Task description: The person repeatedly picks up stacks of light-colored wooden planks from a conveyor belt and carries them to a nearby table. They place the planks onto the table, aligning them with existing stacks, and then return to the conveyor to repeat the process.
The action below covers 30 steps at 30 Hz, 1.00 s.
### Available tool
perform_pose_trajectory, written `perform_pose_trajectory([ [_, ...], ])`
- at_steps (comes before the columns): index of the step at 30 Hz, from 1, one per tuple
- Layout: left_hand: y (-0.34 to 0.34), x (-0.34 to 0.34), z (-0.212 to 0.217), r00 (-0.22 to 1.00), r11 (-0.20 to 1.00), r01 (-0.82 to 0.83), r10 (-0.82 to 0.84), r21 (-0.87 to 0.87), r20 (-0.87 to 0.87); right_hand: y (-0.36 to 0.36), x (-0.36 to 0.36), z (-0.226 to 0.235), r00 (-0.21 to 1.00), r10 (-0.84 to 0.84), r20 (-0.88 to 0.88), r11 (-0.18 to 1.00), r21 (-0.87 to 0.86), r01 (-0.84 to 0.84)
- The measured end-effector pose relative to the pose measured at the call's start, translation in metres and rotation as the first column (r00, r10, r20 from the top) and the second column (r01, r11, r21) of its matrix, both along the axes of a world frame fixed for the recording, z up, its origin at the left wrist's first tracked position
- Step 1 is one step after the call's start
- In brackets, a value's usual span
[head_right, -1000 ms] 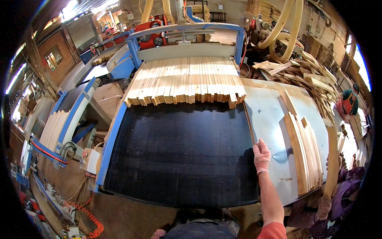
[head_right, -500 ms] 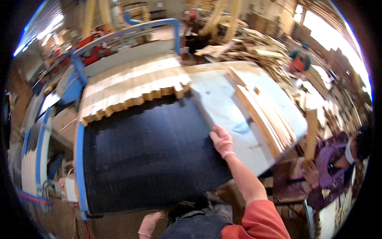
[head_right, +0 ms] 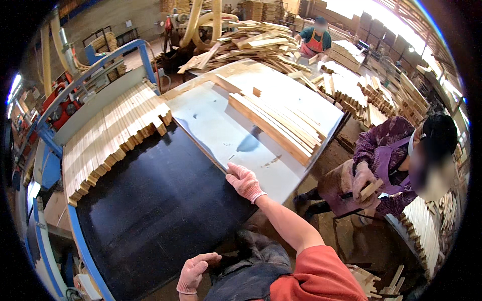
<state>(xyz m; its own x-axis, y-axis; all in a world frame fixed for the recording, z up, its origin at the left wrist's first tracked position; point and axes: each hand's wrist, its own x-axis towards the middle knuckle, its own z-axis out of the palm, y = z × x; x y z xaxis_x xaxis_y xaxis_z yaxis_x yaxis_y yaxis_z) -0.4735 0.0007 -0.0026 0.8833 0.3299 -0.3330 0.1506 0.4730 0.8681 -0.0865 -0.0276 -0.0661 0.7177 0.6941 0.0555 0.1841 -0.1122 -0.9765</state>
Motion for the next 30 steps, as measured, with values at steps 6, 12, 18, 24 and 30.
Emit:
perform_pose_trajectory([
  [6,-0.001,0.038,-0.004,0.999,0.999,0.028,-0.028,-0.018,-0.018,-0.026,0.006,-0.011,0.992,-0.013,0.122,0.999,0.042,0.008],
  [12,-0.008,0.066,-0.008,0.997,0.997,-0.073,0.073,-0.015,-0.019,-0.031,0.003,0.017,0.938,0.01,0.347,0.997,-0.078,0.019],
  [18,-0.023,0.127,-0.004,0.993,0.994,-0.111,0.111,0.012,-0.046,-0.032,0.015,0.017,0.916,0.075,0.395,0.997,-0.036,-0.066],
  [24,-0.029,0.2,0.002,0.988,0.981,-0.155,0.153,0.115,0.023,-0.035,0.036,0.025,0.957,0.19,0.218,0.98,-0.1,-0.171],
  [30,-0.03,0.266,-0.002,0.944,0.942,-0.32,0.309,0.097,0.117,-0.036,0.059,0.013,0.939,0.337,0.07,0.941,-0.05,-0.335],
])
